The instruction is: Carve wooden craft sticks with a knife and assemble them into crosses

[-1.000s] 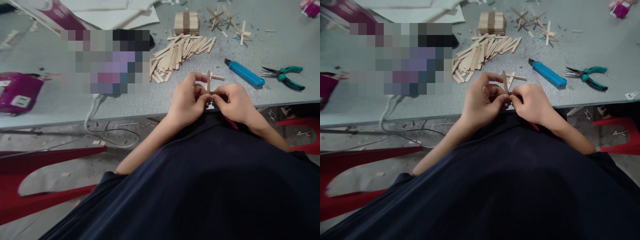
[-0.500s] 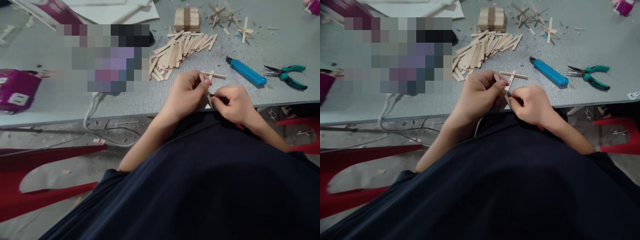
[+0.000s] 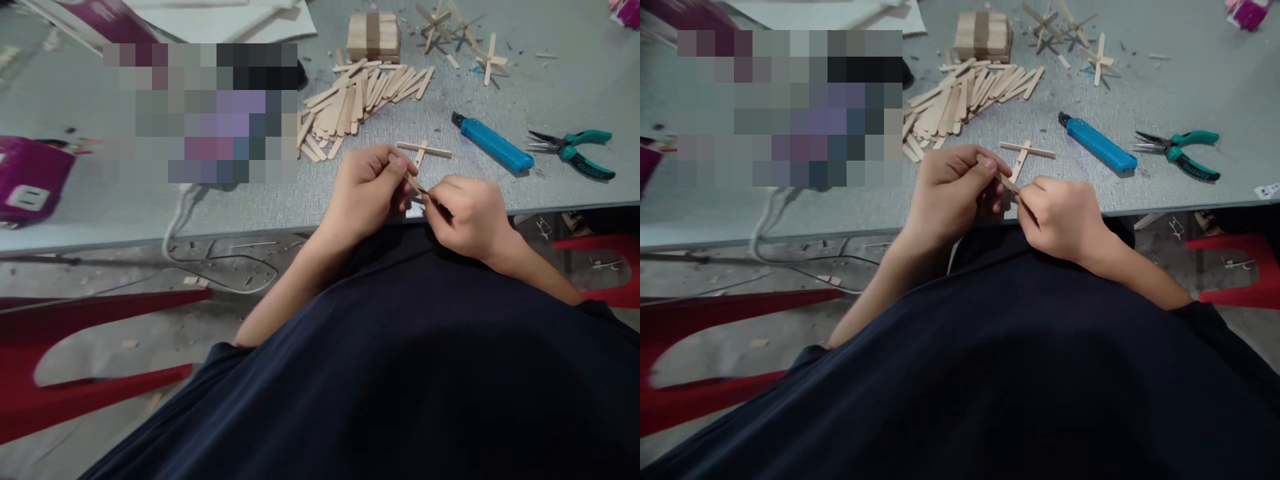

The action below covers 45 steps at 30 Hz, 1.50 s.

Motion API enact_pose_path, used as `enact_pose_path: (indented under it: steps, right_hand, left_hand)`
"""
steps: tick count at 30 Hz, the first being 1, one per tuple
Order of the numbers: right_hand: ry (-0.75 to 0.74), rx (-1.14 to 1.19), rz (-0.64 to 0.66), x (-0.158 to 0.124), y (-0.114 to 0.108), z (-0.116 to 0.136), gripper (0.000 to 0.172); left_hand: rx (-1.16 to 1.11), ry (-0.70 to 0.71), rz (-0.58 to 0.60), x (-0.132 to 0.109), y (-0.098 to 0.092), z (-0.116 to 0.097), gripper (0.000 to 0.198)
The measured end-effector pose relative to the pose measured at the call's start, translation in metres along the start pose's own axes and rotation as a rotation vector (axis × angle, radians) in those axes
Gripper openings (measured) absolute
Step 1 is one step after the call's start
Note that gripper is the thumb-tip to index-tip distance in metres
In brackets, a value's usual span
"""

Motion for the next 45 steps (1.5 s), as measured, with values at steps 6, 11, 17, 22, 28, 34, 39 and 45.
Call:
enact_pose_path:
  steps: [6,11,17,22,28,34,39,45]
  right_hand:
    - [0.034,-0.158,0.083,0.002,-0.008,0.007,0.042]
    - [0.063,-0.168,0.151,0.004,-0.009,0.008,0.041]
    - [0.073,-0.195,0.155,0.006,-0.009,0.011,0.043]
    - [0.079,-0.211,0.178,0.008,-0.011,0.013,0.044]
    - [0.087,-0.205,0.197,0.009,-0.013,0.014,0.043]
    - [0.074,-0.201,0.191,0.008,-0.011,0.013,0.043]
    - [0.066,-0.214,0.19,0.008,-0.012,0.014,0.043]
    - [0.061,-0.224,0.158,0.006,-0.012,0.012,0.047]
  left_hand:
    - [0.035,0.015,-0.005,-0.001,0.001,0.003,0.03]
    - [0.097,0.08,0.016,0.0,-0.001,0.007,0.034]
    - [0.103,0.129,0.039,0.0,-0.002,0.011,0.038]
    - [0.097,0.139,0.049,-0.001,-0.002,0.01,0.036]
    - [0.117,0.124,0.047,-0.002,-0.001,0.008,0.036]
    - [0.121,0.138,0.043,-0.003,0.0,0.008,0.032]
    - [0.124,0.149,0.034,-0.003,-0.001,0.009,0.032]
    - [0.096,0.177,0.057,-0.001,-0.001,0.009,0.03]
Point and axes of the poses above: each hand's wrist, its own x-axis towards the middle knuckle, its own y-axis out of the palm, z = x × y, the point moved 1 cm from there along x, towards the middle knuckle, and after that the axes turned 11 degrees about z, right-handed, at the moved point
